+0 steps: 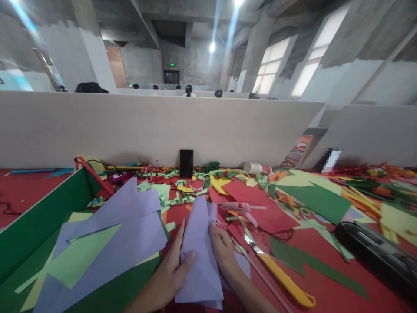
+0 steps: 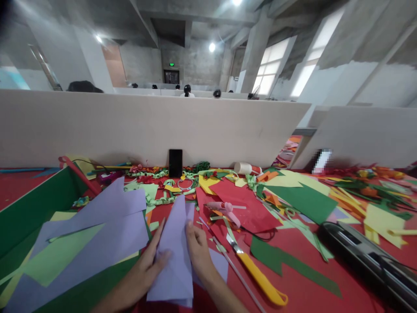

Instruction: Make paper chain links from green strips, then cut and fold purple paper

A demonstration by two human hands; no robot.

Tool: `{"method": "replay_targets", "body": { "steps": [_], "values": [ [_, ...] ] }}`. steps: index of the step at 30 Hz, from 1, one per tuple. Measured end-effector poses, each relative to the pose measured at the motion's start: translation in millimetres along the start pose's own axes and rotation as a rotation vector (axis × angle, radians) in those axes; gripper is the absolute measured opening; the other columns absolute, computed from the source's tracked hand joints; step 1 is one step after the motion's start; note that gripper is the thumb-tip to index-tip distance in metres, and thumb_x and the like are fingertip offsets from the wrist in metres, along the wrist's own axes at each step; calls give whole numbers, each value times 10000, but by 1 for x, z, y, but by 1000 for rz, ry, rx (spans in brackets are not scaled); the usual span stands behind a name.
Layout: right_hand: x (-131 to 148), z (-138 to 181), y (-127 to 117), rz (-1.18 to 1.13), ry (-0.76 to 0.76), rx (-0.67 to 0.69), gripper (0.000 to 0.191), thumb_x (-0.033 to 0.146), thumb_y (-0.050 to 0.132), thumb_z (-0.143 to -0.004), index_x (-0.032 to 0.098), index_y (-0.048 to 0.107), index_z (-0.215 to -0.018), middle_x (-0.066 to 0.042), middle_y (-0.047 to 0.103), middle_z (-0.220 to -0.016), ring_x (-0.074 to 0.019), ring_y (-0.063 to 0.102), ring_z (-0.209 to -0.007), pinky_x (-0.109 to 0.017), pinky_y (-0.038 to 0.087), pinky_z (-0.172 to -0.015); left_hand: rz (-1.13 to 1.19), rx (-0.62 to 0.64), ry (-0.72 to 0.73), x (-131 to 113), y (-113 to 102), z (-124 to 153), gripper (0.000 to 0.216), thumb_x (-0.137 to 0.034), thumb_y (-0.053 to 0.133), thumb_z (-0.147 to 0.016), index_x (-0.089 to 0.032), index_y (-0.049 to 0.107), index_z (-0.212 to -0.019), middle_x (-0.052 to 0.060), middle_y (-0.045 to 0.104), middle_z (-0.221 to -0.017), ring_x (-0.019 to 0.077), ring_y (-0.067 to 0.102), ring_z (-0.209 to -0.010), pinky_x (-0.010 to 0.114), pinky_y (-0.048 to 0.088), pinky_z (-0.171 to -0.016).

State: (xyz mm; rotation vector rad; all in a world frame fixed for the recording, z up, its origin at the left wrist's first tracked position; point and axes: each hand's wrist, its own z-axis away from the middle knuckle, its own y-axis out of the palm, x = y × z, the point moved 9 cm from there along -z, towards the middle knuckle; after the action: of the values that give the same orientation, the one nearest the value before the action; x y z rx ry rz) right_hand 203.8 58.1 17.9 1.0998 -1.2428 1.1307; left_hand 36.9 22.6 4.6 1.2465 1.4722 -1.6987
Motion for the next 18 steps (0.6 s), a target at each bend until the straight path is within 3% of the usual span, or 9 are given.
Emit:
{"method": "replay_targets", "body": {
  "steps": [4, 7, 10, 12, 15, 18],
  "values": [
    [2, 0, -2, -40, -9, 21, 695, 876, 501, -834, 215, 685, -722, -46, 703, -748, -216, 639, -721, -318, 554, -667, 124, -67, -47, 7, -7, -5, 597, -486, 354, -1091, -302, 227, -1645, 44, 309, -1686, 226, 313, -1539, 405, 412, -1191],
    [7, -4, 4, -59, -35, 99, 580, 783, 681, -767, 206, 732, -783, -42, 737, -775, -240, 676, -758, -348, 568, -712, 171, -107, -86, 11, -10, -8, 579, -519, 319, -1088, -302, 309, -1624, 52, 398, -1651, 236, 346, -1529, 433, 398, -1204],
    [14, -6, 11, -64, -64, 179, 416, 559, 862, -671, 193, 754, -835, -44, 770, -824, -253, 697, -776, -380, 576, -772, 133, -71, -84, 12, -8, -7, 610, -554, 325, -1077, -295, 299, -1629, 76, 378, -1661, 254, 296, -1549, 464, 372, -1215],
    [19, -4, 12, -70, -75, 192, 378, 452, 865, -686, 187, 760, -934, -57, 786, -902, -257, 706, -805, -386, 578, -791, 63, -38, -11, 6, -6, -5, 731, -612, 416, -1038, -270, 216, -1652, 104, 264, -1706, 277, 200, -1575, 485, 331, -1230],
    [32, 5, 11, -12, -147, 158, 490, 335, 819, -737, 196, 698, -1191, -69, 779, -1042, -255, 713, -878, -367, 579, -810, -87, -66, 105, -7, -7, 0, 1108, -738, 631, -869, -257, 37, -1670, 146, 40, -1741, 345, 77, -1586, 547, 304, -1226],
    [47, 21, 18, 202, -301, 157, 462, 285, 730, -796, 210, 649, -1245, -35, 766, -955, -219, 697, -790, -304, 567, -729, -222, -145, 191, -20, -11, 8, 1459, -749, 818, -672, -232, -134, -1649, 211, 18, -1730, 400, 191, -1565, 550, 415, -1160]
  ]
}}
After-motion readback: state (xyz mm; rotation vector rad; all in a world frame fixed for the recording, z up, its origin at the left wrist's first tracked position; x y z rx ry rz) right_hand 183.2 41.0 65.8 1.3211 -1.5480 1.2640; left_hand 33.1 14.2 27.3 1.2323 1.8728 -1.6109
